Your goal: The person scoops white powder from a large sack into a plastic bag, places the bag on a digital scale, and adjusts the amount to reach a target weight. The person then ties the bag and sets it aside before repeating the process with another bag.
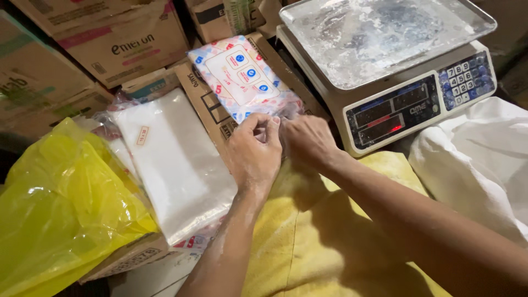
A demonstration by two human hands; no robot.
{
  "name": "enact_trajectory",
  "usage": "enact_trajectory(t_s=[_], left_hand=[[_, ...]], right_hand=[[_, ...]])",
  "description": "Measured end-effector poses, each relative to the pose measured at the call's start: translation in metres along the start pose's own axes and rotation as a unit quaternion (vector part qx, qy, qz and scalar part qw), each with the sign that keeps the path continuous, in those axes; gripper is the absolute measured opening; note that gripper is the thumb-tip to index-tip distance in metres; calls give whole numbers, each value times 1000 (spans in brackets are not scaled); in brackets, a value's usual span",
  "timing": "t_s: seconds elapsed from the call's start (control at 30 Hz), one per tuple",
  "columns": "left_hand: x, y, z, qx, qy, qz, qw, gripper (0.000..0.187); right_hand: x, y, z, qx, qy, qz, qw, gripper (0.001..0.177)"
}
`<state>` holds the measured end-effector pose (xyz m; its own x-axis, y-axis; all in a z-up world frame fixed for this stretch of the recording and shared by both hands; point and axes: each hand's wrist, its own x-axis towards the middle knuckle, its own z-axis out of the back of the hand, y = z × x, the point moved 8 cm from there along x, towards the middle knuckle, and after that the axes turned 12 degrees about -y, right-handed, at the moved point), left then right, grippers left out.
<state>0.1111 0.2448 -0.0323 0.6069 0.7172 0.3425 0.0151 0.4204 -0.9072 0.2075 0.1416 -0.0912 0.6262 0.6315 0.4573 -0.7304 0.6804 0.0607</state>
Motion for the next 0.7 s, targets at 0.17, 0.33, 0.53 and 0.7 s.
enact_trajectory(t_s=[0.17,0.33,0.53,0.7], left_hand=[[-10,2,-1,24,-1,-3,1000,15],[-9,6,4,13,-46,7,999,18],[-50,3,14,-86,-135,19,987,22],[-93,-12,-10,-133,-17,104,986,43]], right_hand=[[-3,4,-8,-8,38,6,999,22],[-10,10,23,16,-30,-19,999,23],[-49,-10,86,148,-73,-67,984,10],[-97,-68,115,484,14,-447,752,22]])
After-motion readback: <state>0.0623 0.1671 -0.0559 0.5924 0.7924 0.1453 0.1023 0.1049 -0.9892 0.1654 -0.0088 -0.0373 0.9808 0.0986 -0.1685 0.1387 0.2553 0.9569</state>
